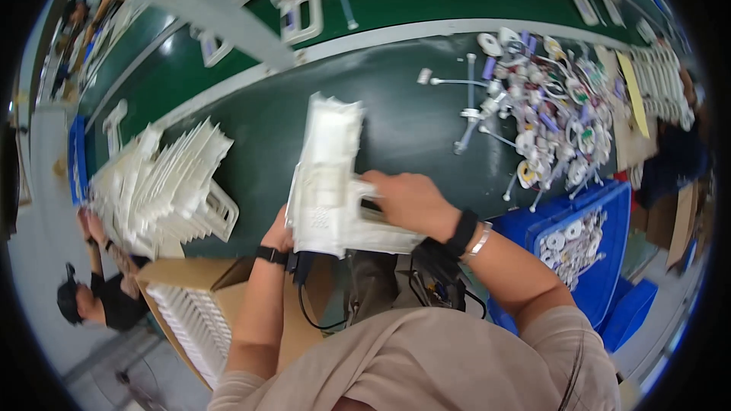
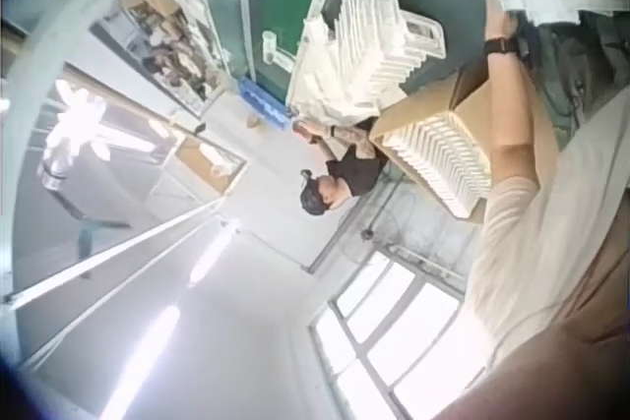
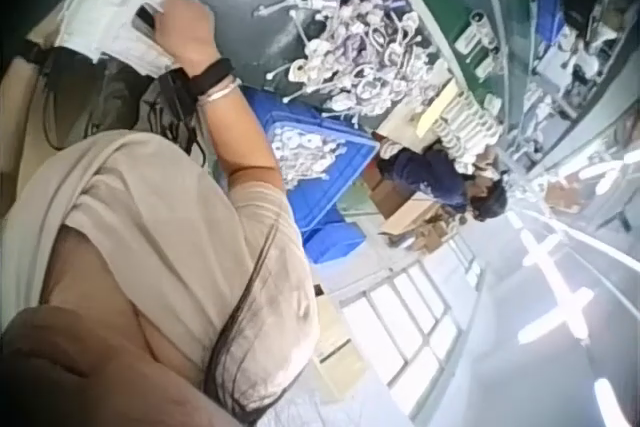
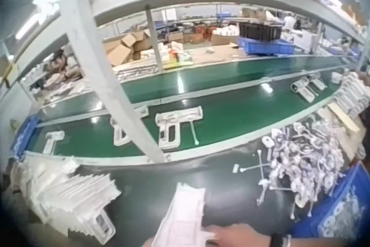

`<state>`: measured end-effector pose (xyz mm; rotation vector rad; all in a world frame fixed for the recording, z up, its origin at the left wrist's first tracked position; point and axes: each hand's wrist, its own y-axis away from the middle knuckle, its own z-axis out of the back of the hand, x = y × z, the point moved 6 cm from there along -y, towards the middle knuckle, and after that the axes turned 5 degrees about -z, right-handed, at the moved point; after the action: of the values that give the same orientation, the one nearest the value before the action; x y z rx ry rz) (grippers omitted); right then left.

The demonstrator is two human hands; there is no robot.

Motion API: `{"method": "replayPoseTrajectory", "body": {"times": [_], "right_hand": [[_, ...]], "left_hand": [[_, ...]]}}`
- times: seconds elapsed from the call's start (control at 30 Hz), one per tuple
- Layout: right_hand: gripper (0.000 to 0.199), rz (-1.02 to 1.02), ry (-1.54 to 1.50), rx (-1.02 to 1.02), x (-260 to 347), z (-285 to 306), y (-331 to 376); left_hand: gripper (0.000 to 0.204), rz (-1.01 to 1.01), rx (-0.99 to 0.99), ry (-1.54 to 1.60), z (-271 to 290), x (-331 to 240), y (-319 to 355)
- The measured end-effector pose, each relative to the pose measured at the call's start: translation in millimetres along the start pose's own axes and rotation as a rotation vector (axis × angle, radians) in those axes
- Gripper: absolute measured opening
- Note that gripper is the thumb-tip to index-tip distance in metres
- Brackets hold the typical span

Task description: Assembling white plastic parts with internal wiring and components on a factory assembly line.

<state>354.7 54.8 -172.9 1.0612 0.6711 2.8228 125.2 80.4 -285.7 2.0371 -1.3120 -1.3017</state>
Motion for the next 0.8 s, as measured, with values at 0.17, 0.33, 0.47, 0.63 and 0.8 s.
{"method": "replayPoseTrajectory", "body": {"times": [0.17,0.33,0.47,0.63,0.8], "right_hand": [[0.035,-0.041,-0.260,-0.020,-12.4,5.4,11.1],[0.049,0.191,-0.649,-0.001,-0.4,-53.3,-30.2],[0.047,0.303,-0.206,-0.088,34.8,-133.3,-107.8],[0.035,0.183,-0.256,0.111,80.8,-162.7,-133.6],[0.030,0.053,-0.439,0.044,92.6,-170.8,-137.9]], "left_hand": [[0.054,-0.011,-0.057,-0.106,-14.2,4.7,18.5],[0.063,-0.149,-0.322,-0.446,19.5,-72.4,66.5],[0.059,-0.264,-0.675,-0.805,98.1,-136.8,120.0],[0.041,-1.024,-1.177,-1.208,50.1,-126.5,207.6],[0.045,-0.956,-1.034,-0.956,35.4,-71.0,187.5]]}}
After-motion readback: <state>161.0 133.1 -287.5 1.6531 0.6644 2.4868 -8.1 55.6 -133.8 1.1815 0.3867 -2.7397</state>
